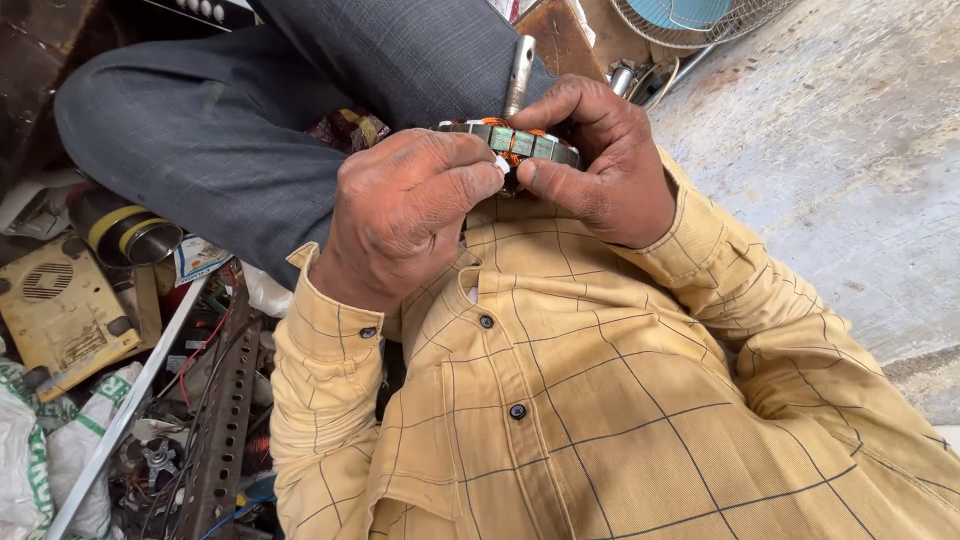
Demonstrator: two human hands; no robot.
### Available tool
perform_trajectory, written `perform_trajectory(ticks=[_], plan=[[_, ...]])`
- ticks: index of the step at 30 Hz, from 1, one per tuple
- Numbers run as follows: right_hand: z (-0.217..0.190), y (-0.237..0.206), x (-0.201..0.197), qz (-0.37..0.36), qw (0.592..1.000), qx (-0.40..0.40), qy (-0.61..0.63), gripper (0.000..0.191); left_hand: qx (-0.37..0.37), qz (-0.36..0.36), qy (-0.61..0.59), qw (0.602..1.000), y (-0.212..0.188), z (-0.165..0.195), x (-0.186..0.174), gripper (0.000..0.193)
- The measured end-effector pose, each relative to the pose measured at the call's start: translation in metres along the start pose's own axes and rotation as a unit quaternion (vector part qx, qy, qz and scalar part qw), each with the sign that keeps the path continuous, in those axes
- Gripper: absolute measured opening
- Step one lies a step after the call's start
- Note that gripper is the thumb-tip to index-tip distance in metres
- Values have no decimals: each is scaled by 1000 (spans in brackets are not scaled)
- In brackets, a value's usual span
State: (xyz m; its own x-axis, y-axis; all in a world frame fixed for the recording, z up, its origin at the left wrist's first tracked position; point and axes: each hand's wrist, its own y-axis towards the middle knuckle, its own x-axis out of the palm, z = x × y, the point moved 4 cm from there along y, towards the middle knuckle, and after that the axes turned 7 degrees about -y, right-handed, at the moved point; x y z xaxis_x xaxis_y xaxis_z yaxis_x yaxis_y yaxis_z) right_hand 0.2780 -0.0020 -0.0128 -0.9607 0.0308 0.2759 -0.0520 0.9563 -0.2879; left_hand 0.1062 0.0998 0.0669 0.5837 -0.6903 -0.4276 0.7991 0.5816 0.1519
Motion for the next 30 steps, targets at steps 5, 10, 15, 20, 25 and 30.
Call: perform_trajectory(ticks=[5, 10, 15, 20, 25, 30], plan=[[4, 1, 2, 22, 1000, -11, -13, 22, 9, 21, 24, 999, 0, -2, 7, 22], [7, 1, 4, 9, 999, 28, 35, 24, 7, 2, 29, 1000, 1, 4, 9, 15], [7, 2, 6, 29, 1000, -1, -2, 22, 40, -37, 175, 983, 7, 20, 15, 19], [4, -8, 5, 48, 997, -15, -51, 27, 1, 24, 63, 998, 8, 11, 10, 27], [-3, -18, 14, 86, 978, -83, -172, 27, -148, 46, -140, 978, -12, -14, 11, 37], [-11, -24, 24, 76, 949, -147, -268, 27, -112, 93, -135, 980, -33, -7, 18, 30]])
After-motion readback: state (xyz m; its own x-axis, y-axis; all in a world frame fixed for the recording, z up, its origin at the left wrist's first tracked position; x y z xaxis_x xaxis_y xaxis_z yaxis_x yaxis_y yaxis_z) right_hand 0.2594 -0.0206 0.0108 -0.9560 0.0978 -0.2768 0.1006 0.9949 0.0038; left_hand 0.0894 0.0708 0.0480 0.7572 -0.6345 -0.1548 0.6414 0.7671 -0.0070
